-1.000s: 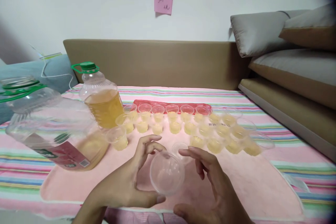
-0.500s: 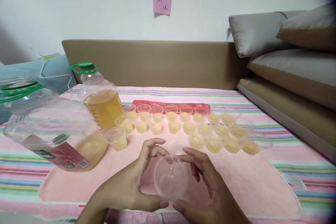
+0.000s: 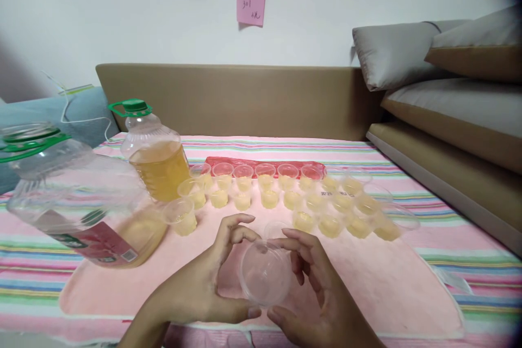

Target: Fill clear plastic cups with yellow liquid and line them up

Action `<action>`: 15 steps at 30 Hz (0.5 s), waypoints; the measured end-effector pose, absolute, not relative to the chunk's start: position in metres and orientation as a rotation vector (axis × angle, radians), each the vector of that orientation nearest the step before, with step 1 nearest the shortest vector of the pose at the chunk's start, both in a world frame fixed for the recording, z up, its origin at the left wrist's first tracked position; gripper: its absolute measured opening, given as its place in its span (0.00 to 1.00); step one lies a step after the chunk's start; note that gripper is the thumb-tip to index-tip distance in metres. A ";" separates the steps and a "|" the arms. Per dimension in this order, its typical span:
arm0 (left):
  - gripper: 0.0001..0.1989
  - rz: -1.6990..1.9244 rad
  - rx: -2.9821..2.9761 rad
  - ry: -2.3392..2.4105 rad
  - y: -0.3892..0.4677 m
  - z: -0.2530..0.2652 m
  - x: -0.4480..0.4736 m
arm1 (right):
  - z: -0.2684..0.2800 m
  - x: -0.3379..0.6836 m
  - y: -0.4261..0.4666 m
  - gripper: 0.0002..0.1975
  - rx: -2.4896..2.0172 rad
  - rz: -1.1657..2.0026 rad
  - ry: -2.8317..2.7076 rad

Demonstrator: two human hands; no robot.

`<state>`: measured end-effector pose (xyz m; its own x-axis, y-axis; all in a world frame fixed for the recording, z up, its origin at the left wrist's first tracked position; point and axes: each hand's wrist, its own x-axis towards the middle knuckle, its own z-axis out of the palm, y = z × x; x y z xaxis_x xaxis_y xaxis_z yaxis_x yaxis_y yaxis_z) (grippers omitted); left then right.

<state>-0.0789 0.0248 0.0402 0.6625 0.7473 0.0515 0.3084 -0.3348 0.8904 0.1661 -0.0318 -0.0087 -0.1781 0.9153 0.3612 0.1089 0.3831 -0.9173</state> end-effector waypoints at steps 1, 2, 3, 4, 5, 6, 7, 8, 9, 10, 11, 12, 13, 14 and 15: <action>0.52 0.571 1.910 0.829 0.025 0.040 -0.079 | -0.009 0.166 -0.032 0.41 -0.930 0.955 -1.585; 0.53 0.564 1.900 0.830 0.026 0.040 -0.079 | -0.010 0.166 -0.032 0.42 -0.919 0.954 -1.593; 0.54 0.560 1.892 0.827 0.027 0.039 -0.080 | -0.010 0.166 -0.031 0.42 -0.903 0.946 -1.606; 0.56 0.563 1.887 0.815 0.028 0.038 -0.081 | -0.009 0.168 -0.031 0.43 -0.884 0.933 -1.624; 0.57 0.571 1.881 0.795 0.029 0.036 -0.082 | -0.007 0.170 -0.031 0.43 -0.866 0.915 -1.646; 0.57 0.594 1.873 0.767 0.030 0.034 -0.084 | -0.004 0.174 -0.032 0.44 -0.848 0.898 -1.669; 0.56 0.633 1.863 0.729 0.032 0.032 -0.086 | 0.001 0.179 -0.032 0.45 -0.838 0.873 -1.689; 0.53 0.689 1.848 0.688 0.033 0.030 -0.088 | 0.008 0.186 -0.032 0.46 -0.839 0.833 -1.710; 0.46 0.750 1.828 0.651 0.034 0.029 -0.090 | 0.017 0.194 -0.032 0.46 -0.853 0.778 -1.731; 0.38 0.803 1.808 0.617 0.035 0.030 -0.092 | 0.027 0.204 -0.032 0.45 -0.878 0.711 -1.728; 0.28 0.830 1.798 0.598 0.035 0.032 -0.093 | 0.039 0.216 -0.031 0.43 -0.902 0.629 -1.706; 0.19 0.821 1.801 0.591 0.034 0.035 -0.092 | 0.051 0.228 -0.029 0.41 -0.919 0.559 -1.659; 0.12 0.775 1.817 0.598 0.032 0.039 -0.091 | 0.062 0.243 -0.026 0.39 -0.928 0.502 -1.542; 0.08 0.696 1.835 0.621 0.029 0.044 -0.089 | 0.072 0.259 -0.023 0.40 -0.886 0.448 -1.448; 0.05 0.600 1.849 0.656 0.025 0.049 -0.085 | 0.080 0.276 -0.018 0.41 -0.878 0.429 -1.377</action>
